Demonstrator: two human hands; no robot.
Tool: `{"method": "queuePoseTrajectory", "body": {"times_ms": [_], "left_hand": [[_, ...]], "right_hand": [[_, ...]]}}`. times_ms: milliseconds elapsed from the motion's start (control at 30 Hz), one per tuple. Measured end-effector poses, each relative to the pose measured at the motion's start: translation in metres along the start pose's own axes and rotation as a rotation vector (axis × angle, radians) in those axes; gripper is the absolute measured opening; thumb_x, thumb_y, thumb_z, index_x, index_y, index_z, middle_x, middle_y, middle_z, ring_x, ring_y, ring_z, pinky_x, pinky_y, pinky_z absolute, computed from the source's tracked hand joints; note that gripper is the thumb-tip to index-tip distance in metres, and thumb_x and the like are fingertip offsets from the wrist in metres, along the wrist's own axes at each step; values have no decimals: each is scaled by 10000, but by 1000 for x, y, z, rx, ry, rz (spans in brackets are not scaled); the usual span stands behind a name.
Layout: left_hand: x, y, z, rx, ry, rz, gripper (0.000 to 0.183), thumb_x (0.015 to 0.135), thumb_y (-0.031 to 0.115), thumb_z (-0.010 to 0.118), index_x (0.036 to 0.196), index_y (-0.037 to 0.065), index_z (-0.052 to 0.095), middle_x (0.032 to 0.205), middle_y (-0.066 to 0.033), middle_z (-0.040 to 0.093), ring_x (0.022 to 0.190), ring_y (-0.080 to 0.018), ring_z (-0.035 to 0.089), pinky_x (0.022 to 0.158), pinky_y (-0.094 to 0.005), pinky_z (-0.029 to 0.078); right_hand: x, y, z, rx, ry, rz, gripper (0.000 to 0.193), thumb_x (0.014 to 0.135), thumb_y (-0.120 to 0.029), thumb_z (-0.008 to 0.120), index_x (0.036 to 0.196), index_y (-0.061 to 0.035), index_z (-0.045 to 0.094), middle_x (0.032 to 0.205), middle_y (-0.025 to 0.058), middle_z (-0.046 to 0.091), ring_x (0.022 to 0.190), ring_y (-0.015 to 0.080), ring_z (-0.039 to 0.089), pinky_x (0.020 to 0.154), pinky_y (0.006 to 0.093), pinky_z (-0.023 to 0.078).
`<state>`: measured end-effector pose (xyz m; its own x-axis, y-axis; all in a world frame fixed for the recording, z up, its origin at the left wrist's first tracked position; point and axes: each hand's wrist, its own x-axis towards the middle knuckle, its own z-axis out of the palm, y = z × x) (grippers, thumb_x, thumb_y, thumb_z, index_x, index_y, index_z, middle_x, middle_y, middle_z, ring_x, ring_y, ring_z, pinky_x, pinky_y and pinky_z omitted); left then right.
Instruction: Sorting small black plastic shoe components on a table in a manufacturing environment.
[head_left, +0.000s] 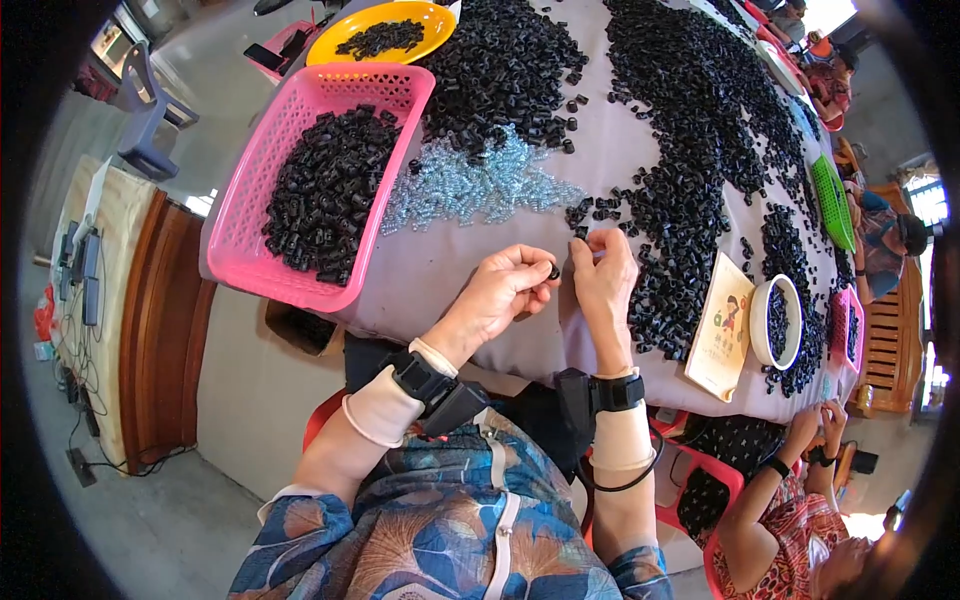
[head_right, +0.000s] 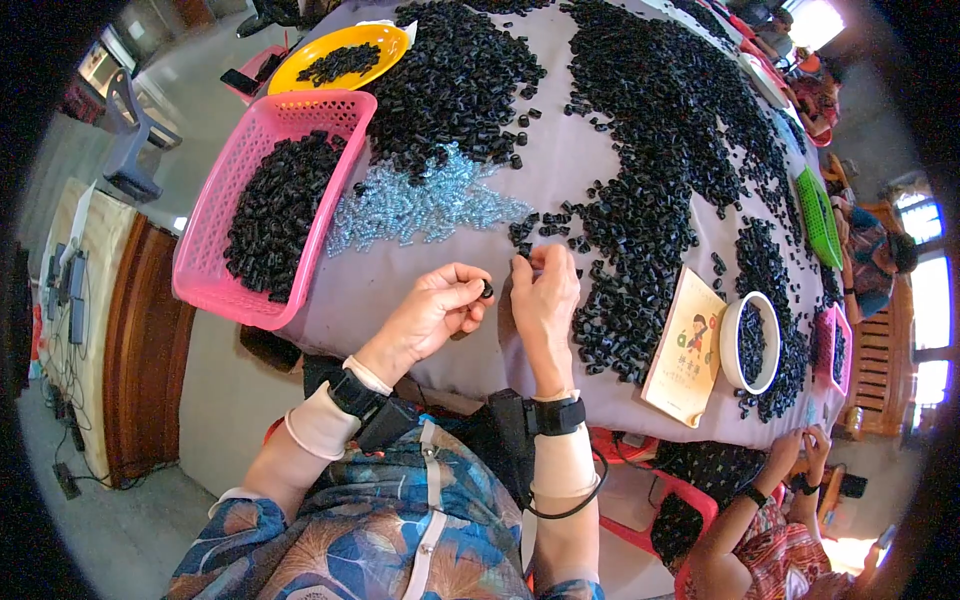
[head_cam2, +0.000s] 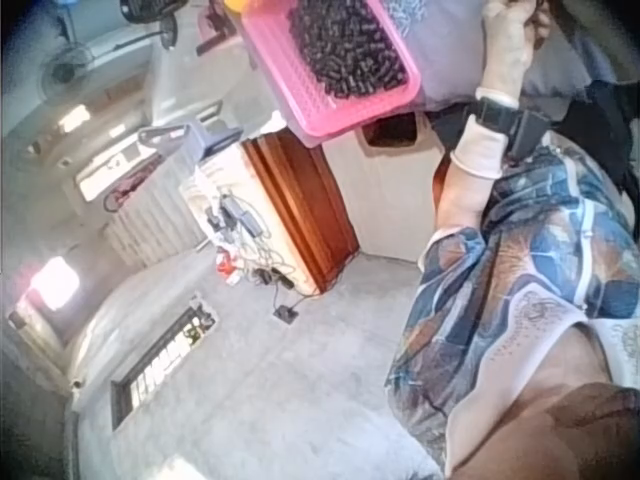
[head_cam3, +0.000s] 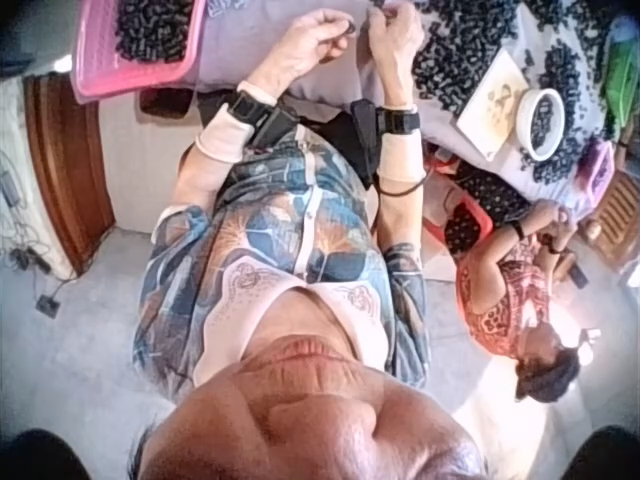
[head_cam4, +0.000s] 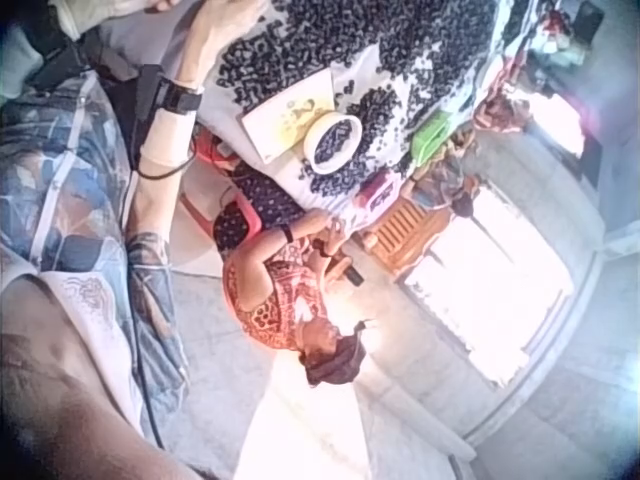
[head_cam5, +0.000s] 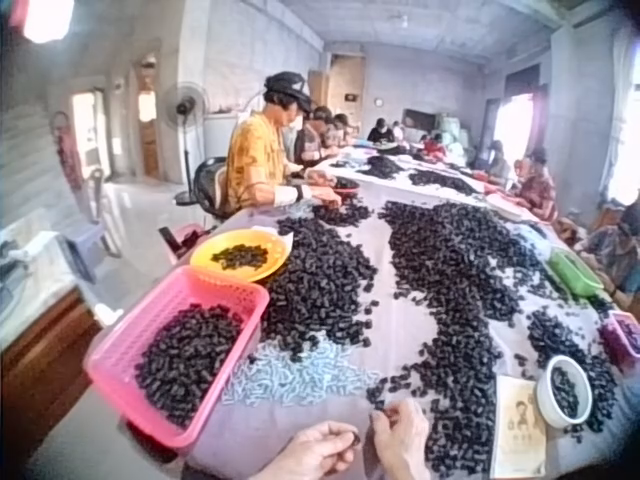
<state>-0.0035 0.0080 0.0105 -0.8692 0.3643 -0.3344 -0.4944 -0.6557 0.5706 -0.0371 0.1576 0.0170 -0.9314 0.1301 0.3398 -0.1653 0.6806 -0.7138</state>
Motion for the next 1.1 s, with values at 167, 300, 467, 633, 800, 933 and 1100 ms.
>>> {"method": "queuePoseTrajectory", "body": {"times_ms": [167, 300, 467, 633, 800, 933, 1100], "left_hand": [[1, -2, -2, 10, -4, 6, 115, 885, 116, 564, 980, 52, 569, 807, -70, 613, 616, -103, 548, 524, -218, 429], [1, -2, -2, 15, -18, 15, 116, 885, 116, 563, 982, 52, 568, 807, -73, 613, 618, -105, 549, 523, -220, 431], [0, -2, -2, 12, -10, 20, 113, 886, 114, 562, 980, 52, 567, 809, -77, 616, 617, -106, 551, 524, -224, 435], [0, -1, 0, 6, -7, 12, 109, 886, 108, 559, 981, 54, 566, 815, -79, 618, 619, -109, 552, 526, -228, 437], [1, -2, -1, 15, 5, 22, 112, 886, 104, 559, 983, 49, 562, 821, -87, 616, 617, -112, 549, 524, -229, 436], [1, -3, -1, 10, 2, 20, 110, 886, 103, 559, 980, 47, 562, 822, -92, 615, 616, -112, 548, 525, -229, 435], [0, -3, -2, 9, -2, 23, 109, 885, 103, 560, 981, 51, 561, 822, -92, 616, 616, -111, 548, 525, -229, 434]], "right_hand": [[3, -4, 2, -144, -27, -26, 131, 787, -110, 612, 868, -45, 532, 845, 139, 564, 719, 337, 575, 627, 413, 459], [4, -3, 6, -206, -28, -8, 140, 799, -145, 605, 881, -59, 530, 863, 134, 566, 734, 348, 578, 631, 428, 461], [5, -7, 10, -278, -60, 42, 138, 804, -163, 584, 900, -84, 525, 904, 118, 555, 751, 347, 581, 635, 444, 458], [5, -11, 7, -257, -103, 38, 129, 800, -155, 580, 901, -96, 526, 923, 111, 547, 760, 343, 581, 643, 447, 459], [5, -12, 7, -259, -115, 11, 126, 797, -145, 578, 899, -99, 522, 926, 110, 544, 773, 340, 581, 645, 443, 456], [5, -13, 6, -254, -109, 16, 118, 796, -118, 569, 900, -98, 515, 929, 106, 543, 777, 334, 580, 645, 442, 452], [1, -15, 4, -230, -132, -18, 104, 801, -101, 555, 894, -90, 510, 911, 112, 544, 765, 332, 579, 641, 441, 444]]}}
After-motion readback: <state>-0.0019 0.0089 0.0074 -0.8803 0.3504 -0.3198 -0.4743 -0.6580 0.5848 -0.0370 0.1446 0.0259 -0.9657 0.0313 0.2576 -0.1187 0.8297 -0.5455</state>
